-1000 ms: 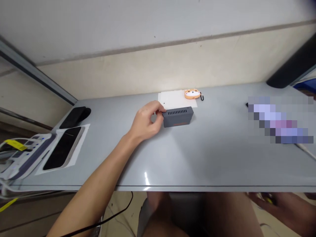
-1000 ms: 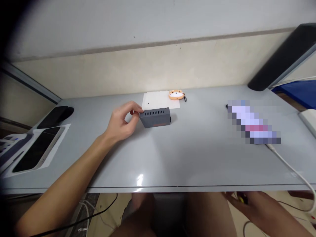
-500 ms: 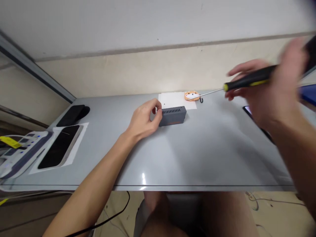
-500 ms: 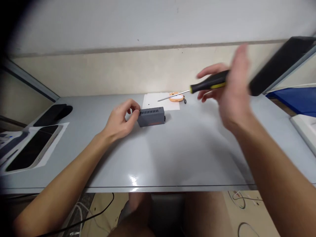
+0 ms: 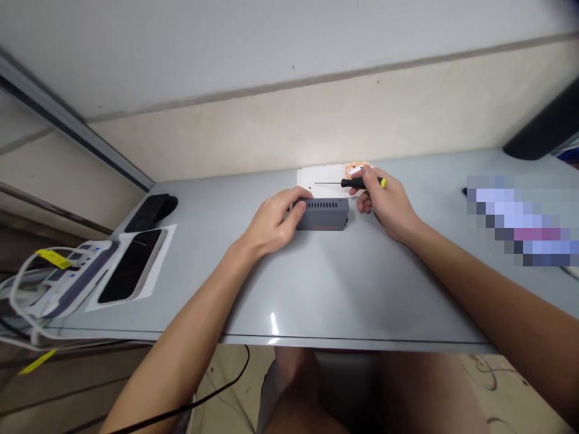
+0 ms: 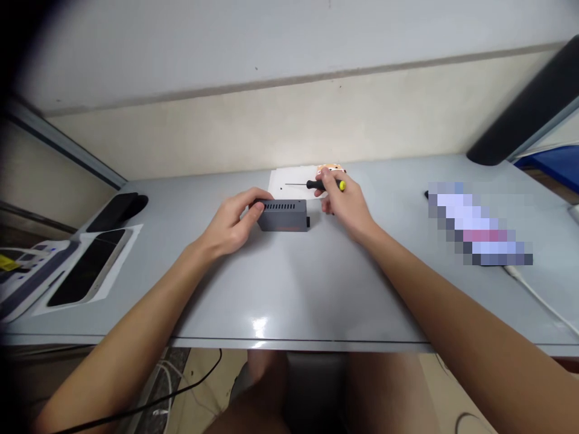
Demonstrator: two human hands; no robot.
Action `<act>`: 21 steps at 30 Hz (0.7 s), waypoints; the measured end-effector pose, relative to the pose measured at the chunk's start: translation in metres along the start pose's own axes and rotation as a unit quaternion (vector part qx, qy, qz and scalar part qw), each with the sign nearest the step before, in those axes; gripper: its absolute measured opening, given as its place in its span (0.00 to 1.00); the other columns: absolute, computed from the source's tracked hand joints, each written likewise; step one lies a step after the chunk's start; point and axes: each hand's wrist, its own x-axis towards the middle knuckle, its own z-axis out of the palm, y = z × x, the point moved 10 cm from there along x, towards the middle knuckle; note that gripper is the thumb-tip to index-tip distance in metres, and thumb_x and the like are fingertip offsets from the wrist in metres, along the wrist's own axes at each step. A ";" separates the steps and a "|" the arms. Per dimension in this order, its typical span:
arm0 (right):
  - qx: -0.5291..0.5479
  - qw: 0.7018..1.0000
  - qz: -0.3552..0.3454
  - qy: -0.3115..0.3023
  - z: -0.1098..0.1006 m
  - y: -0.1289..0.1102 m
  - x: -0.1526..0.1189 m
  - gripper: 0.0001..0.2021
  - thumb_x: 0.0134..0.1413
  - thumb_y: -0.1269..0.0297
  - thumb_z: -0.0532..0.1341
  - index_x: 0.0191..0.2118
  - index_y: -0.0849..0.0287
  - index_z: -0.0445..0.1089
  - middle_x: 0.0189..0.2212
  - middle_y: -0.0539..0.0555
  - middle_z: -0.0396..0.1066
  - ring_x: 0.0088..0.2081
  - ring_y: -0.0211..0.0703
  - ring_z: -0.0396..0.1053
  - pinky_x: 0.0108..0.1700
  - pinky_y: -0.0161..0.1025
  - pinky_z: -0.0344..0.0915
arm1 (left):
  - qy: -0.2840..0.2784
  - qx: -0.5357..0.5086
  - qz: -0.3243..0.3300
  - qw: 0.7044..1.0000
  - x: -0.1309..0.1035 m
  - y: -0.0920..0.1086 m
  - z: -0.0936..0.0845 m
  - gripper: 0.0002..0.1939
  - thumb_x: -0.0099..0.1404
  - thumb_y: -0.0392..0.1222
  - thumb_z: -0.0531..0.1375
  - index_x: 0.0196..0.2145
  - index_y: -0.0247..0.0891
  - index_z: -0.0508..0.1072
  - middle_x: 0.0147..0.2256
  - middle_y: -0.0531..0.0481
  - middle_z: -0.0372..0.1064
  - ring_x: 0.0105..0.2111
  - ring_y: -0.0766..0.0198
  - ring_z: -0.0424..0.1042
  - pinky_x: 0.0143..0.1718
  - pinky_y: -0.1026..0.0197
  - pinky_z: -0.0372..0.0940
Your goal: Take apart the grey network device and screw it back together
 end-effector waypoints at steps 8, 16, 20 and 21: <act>-0.076 0.997 0.016 -0.018 0.007 -0.002 -0.002 0.17 0.67 0.46 0.64 0.37 0.57 0.75 0.31 0.51 0.76 0.21 0.32 0.62 0.29 0.36 0.63 | 0.044 0.024 0.013 0.999 -0.001 0.004 -0.008 0.16 0.75 0.43 0.50 0.44 0.38 0.77 0.43 0.44 0.80 0.42 0.55 0.77 0.47 0.53 0.70; -0.067 0.997 0.001 -0.031 0.006 0.000 0.000 0.25 0.61 0.35 0.64 0.42 0.55 0.78 0.36 0.52 0.78 0.24 0.33 0.63 0.31 0.37 0.63 | 0.061 0.042 0.087 0.993 -0.003 0.027 -0.005 0.11 0.75 0.44 0.57 0.47 0.39 0.76 0.44 0.44 0.81 0.44 0.55 0.77 0.48 0.51 0.72; 0.021 1.000 0.010 0.003 -0.002 0.001 0.002 0.35 0.48 0.25 0.66 0.41 0.55 0.80 0.33 0.52 0.77 0.23 0.32 0.60 0.27 0.36 0.58 | 0.065 0.054 0.096 0.992 -0.003 0.028 -0.004 0.09 0.74 0.43 0.58 0.47 0.39 0.76 0.43 0.45 0.81 0.41 0.56 0.78 0.45 0.52 0.72; 0.053 0.998 0.017 0.014 -0.005 0.001 0.002 0.35 0.46 0.25 0.66 0.40 0.55 0.80 0.32 0.52 0.77 0.23 0.32 0.59 0.26 0.36 0.56 | 0.067 0.057 0.095 0.992 -0.003 0.028 -0.004 0.09 0.74 0.43 0.58 0.47 0.39 0.76 0.42 0.45 0.81 0.40 0.56 0.78 0.44 0.52 0.72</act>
